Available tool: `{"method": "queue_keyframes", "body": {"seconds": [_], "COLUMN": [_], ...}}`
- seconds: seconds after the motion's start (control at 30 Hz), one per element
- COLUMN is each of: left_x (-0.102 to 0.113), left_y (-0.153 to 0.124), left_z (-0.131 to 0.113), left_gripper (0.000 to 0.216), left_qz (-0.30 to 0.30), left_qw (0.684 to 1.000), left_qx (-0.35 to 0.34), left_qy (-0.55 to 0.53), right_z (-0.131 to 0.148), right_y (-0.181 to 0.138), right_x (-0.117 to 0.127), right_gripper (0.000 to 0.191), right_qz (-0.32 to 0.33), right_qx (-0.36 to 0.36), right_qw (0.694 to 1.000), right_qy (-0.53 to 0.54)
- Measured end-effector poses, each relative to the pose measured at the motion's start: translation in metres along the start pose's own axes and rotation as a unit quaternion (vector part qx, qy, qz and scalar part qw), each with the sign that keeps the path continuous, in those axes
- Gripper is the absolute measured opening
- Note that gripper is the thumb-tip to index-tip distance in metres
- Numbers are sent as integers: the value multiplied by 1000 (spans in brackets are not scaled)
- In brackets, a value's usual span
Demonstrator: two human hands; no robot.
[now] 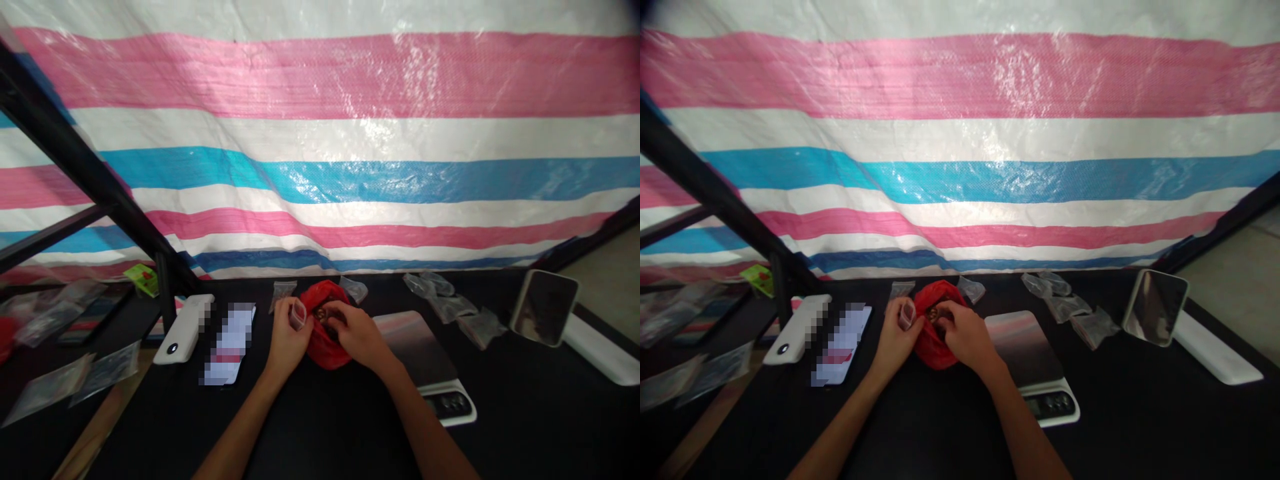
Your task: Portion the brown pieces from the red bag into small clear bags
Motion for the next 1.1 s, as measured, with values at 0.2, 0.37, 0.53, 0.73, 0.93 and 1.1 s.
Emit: {"method": "queue_keyframes", "body": {"seconds": [0.2, 0.37, 0.53, 0.73, 0.93, 1.1], "left_x": [3, -8, -11, -8, -11, -9], "left_y": [-1, -7, -7, -6, -8, -8], "left_z": [0, 3, 1, 0, -5, -5], "left_gripper": [17, 31, 28, 34, 34, 12], "left_qz": [73, 130, 133, 121, 146, 117], "left_qw": [989, 976, 977, 985, 976, 985], "left_qx": [-35, -56, -46, -41, -89, -49], "left_qy": [127, 168, 158, 119, 136, 114], "right_z": [5, 27, 47, 50, 52, 51], "right_y": [3, -4, -14, -16, -17, -15], "right_x": [11, 9, 1, 4, 10, 10], "right_gripper": [31, 36, 57, 53, 33, 36], "right_qz": [-41, -8, -27, -33, -31, -61], "right_qx": [77, 144, 216, 235, 204, 208], "right_qw": [992, 983, 976, 971, 978, 976], "right_qy": [92, 118, 26, -23, -27, 9]}}
Point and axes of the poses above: each hand's wrist, its own y-axis towards the middle knuckle, its own x-axis out of the back of the hand, z = x × y, the point moved 4 cm from there along y, towards the middle knuckle, and after that the axes turned 7 degrees about z, right-handed, at the moved point
